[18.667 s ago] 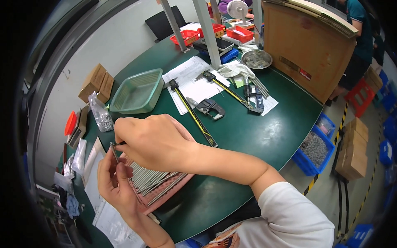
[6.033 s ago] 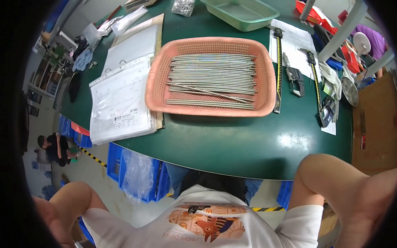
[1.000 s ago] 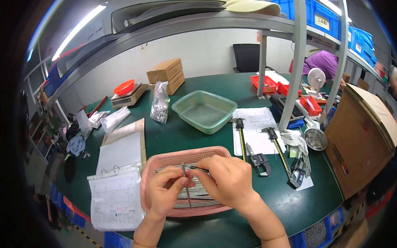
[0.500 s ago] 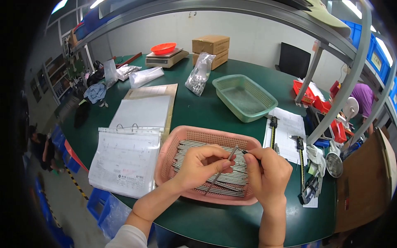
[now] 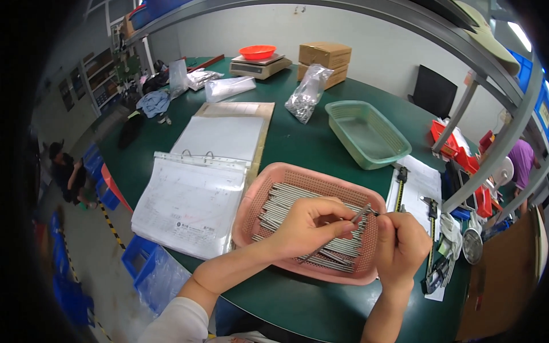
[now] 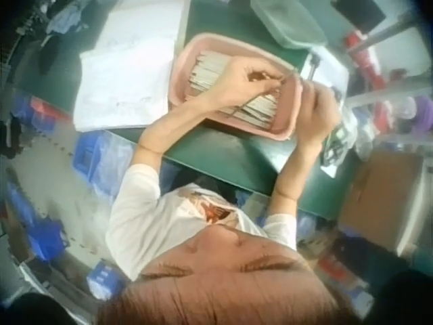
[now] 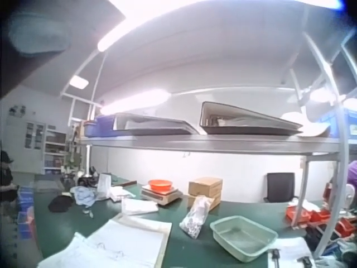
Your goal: The recorder is inspecting thin metal rods and fitting small black components onto their ends at a factory workstation.
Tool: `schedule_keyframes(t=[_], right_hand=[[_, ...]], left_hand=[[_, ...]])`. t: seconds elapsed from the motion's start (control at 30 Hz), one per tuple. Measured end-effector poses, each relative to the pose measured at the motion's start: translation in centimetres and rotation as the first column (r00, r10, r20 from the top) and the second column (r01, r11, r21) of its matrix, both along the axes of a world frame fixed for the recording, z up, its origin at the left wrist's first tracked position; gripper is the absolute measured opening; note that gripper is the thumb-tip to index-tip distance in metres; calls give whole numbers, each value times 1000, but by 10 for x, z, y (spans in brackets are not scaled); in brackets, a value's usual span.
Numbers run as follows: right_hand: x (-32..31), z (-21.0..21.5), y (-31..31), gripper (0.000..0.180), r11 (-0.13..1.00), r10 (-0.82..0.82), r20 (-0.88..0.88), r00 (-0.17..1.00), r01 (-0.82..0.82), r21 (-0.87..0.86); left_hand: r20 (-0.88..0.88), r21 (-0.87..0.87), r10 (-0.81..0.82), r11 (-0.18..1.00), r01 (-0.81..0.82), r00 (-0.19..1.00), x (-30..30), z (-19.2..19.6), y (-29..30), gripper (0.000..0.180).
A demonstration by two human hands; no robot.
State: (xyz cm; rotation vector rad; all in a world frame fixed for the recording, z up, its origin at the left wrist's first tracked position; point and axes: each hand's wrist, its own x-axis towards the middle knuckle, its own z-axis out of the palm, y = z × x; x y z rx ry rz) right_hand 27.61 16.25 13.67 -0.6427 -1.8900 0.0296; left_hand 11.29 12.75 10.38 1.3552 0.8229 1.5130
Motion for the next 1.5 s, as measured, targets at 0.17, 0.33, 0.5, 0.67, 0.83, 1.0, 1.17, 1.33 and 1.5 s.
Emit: schedule_keyframes(t=[0.17, 0.33, 0.5, 0.67, 0.83, 1.0, 1.17, 1.33, 1.5], right_hand=[[8, 5, -10, 9, 974, -55, 18, 998, 57, -220], [10, -3, -1, 17, 990, -30, 36, 999, 34, -136], [4, -3, 1, 13, 998, -56, -42, 998, 55, -28], [22, -6, 7, 12, 989, -32, 21, 999, 34, -141], [-1, -5, -1, 21, 994, -108, -181, 978, 110, -1], [23, -5, 2, 16, 940, 29, -18, 999, -33, -339], [25, 5, 0, 21, 997, -59, 73, 996, 62, -39], [-10, 2, -5, 14, 996, 46, -64, 997, -50, -76], [14, 2, 0, 18, 990, 87, 66, 994, -78, -120]], left_hand=[[-33, 51, -21, 998, 22, 999, 3, 3, 1, 17], [-63, 109, 26, 994, -19, 998, 2, 5, -2, 15], [-70, 127, 40, 991, -31, 997, 3, 6, 1, 16], [-67, 148, 62, 988, -51, 996, 3, 8, 0, 15], [-83, 163, 85, 984, -71, 993, 1, 8, -2, 15], [-115, 168, 84, 984, -64, 990, -1, 7, -2, 15], [-89, 239, 105, 968, -81, 990, 6, 16, -1, 14], [-109, 205, 109, 975, -85, 988, -10, 8, -7, 17], [-118, 156, 52, 987, -34, 992, -4, 10, -6, 16]])
